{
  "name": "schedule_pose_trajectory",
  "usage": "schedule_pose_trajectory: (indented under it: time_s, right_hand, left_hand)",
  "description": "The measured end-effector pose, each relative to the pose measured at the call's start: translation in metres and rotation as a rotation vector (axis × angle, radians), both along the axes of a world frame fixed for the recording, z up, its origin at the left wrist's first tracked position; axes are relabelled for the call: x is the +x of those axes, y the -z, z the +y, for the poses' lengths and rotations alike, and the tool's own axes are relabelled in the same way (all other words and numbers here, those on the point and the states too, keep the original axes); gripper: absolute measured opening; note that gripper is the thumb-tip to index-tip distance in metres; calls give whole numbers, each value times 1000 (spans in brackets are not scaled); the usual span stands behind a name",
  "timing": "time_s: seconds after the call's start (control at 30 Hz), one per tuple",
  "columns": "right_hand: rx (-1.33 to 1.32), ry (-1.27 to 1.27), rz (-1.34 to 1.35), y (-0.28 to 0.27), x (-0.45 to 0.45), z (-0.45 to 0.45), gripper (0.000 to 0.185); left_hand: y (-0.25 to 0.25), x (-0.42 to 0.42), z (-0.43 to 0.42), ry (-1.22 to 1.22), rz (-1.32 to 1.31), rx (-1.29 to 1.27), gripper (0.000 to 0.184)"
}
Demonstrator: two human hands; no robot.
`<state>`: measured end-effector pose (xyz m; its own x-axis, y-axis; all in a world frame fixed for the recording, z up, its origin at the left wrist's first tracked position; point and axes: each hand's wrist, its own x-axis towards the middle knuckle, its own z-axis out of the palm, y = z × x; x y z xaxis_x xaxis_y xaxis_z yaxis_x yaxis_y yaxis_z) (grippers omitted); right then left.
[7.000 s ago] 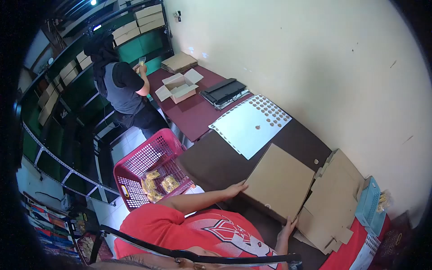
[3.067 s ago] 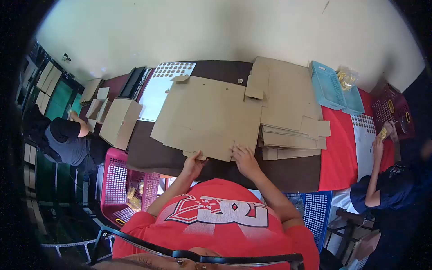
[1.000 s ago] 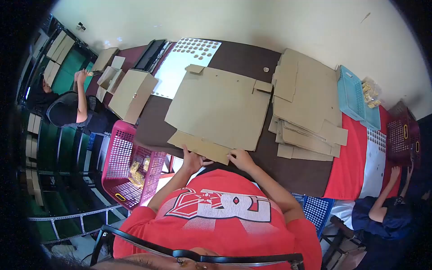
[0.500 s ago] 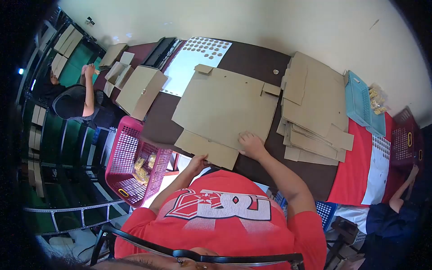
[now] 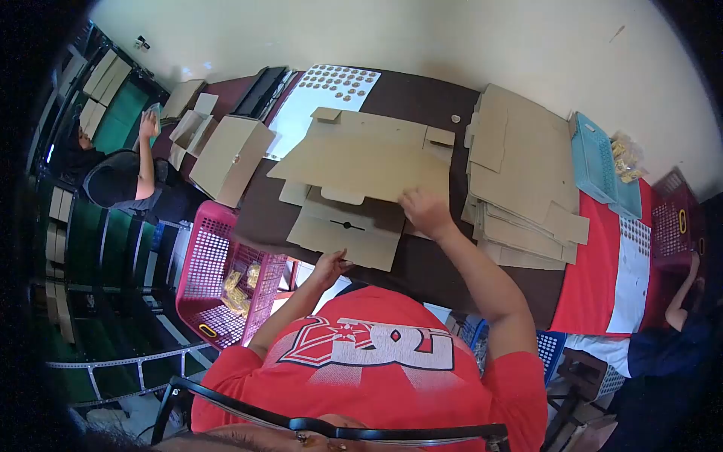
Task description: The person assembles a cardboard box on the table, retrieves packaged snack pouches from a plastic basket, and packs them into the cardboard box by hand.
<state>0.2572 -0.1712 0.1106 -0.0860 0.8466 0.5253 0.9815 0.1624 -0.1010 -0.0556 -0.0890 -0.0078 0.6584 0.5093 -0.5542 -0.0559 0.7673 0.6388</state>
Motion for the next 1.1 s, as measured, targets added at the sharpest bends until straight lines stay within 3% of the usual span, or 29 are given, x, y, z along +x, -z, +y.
schedule_pose_trajectory:
  time_s: [0.03,0.2,0.23,0.3,0.37,0.43,0.57,0.67,0.73,0.77,0.83,0.9,1.03,1.07,1.1]
  right_hand:
    - [26,129,13,-8,4,6,24]
    - [-82,179,67,-23,8,10,18]
    - [-114,172,87,-34,0,6,18]
    - [-119,189,111,-55,-17,-3,17]
    - [-133,199,136,-81,-15,4,15]
    - [-185,320,173,-110,-4,14,16]
    - [-177,605,88,-173,57,77,17]
    - [-368,811,-55,-203,131,145,21]
    - [73,992,-357,-210,146,173,35]
    - [61,1007,-354,-206,143,177,35]
    - [345,1056,-121,-213,114,192,45]
    - [320,915,-9,-184,76,193,46]
    - [5,763,263,-89,-6,138,44]
    - [-75,788,374,-57,-15,118,43]
    - [-185,862,482,-23,-24,99,43]
  left_hand:
    - [-4,0,-1,14,6,-5,25]
    - [-10,-2,-1,85,13,-17,30]
    - [-19,0,-4,0,-29,62,33]
    - [20,-22,13,11,-77,-33,38]
    - [-15,-26,18,49,-3,-111,40]
    - [-27,-27,26,155,33,-13,38]
    - [-34,-21,50,339,59,-67,41]
    - [-53,-9,75,569,19,-124,59]
    - [-69,0,85,595,-2,-132,63]
    - [-73,2,92,617,-23,-135,69]
    - [-70,5,113,687,-120,-96,78]
    - [-68,5,128,588,-55,67,76]
    - [-57,2,172,383,93,459,44]
    - [-38,-1,187,328,173,762,37]
    - [-52,-1,197,247,272,946,35]
